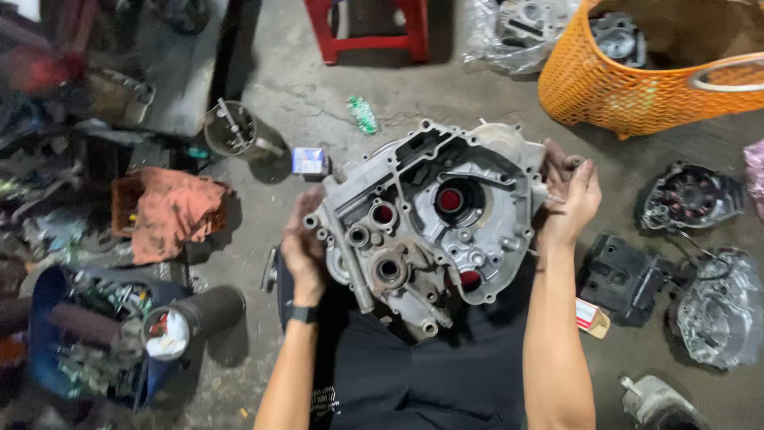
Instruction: The person sits on the workshop floor holding a motorcycle engine crankcase. They align the two case halves, press them together, rotate and flip the heavy casing repeatedly to check the mating surfaces and bearing bores, and reposition it on their lap while fitting the halves.
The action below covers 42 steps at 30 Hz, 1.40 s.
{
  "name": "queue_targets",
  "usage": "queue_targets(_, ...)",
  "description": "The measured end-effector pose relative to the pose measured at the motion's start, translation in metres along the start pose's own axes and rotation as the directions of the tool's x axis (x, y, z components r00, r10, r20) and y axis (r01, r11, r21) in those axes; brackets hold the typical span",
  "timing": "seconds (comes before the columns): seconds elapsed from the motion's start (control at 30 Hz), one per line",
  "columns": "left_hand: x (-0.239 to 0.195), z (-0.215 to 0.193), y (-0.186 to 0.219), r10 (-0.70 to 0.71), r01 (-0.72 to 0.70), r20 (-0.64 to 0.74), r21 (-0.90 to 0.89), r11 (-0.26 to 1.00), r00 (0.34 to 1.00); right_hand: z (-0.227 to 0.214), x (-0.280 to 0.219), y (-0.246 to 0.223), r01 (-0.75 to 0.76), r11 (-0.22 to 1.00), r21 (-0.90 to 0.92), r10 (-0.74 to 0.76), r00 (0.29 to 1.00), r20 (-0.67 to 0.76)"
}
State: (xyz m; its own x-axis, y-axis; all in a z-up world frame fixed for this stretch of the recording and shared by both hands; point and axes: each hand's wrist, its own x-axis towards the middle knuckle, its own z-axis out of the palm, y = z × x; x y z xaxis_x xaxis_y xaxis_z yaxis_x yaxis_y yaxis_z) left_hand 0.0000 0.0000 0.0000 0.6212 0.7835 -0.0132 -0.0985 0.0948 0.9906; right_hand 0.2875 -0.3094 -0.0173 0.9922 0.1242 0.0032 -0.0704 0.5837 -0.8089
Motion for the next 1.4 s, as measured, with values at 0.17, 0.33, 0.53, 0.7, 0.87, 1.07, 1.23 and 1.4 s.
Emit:
queue_targets(0.17, -0.003, 0.031, 0.028, 0.017, -0.017, 0.040, 0.005, 1.000, 0.999, -0.014, 0.046, 0.040, -0.030, 0.995, -0.090, 0.034, 0.999, 0.042)
queue_targets(0.33, 0.008, 0.020, 0.022, 0.149, -0.167, 0.103, 0.192, 0.967, 0.983, -0.022, 0.075, 0.064, 0.067, 0.993, -0.094, -0.056, 0.992, 0.113)
queue_targets(0.53, 0.029, 0.014, 0.017, 0.167, -0.215, 0.228, 0.204, 0.955, 0.959, 0.020, 0.071, 0.032, -0.061, 0.980, -0.191, 0.104, 0.969, 0.224)
queue_targets(0.7, 0.042, 0.031, 0.047, 0.266, -0.342, 0.303, 0.231, 0.911, 0.915, 0.066, 0.058, -0.007, -0.123, 0.979, -0.161, 0.170, 0.931, 0.323)
queue_targets(0.87, 0.049, 0.025, 0.034, 0.243, -0.333, 0.336, 0.242, 0.911, 0.910, 0.015, 0.072, 0.038, -0.012, 0.971, -0.237, 0.068, 0.971, 0.230)
queue_targets(1.07, 0.049, 0.029, 0.031, 0.202, -0.280, 0.309, 0.234, 0.931, 0.929, 0.018, 0.063, 0.022, -0.015, 0.973, -0.228, 0.061, 0.979, 0.195)
queue_targets(1.23, 0.050, 0.029, 0.057, 0.202, -0.290, 0.348, 0.222, 0.931, 0.915, 0.047, 0.043, -0.022, -0.040, 0.983, -0.179, 0.075, 0.978, 0.195)
queue_targets(1.4, 0.042, 0.018, 0.084, 0.219, -0.268, 0.351, 0.097, 0.959, 0.910, 0.089, 0.033, -0.079, -0.047, 0.963, -0.264, 0.110, 0.967, 0.231)
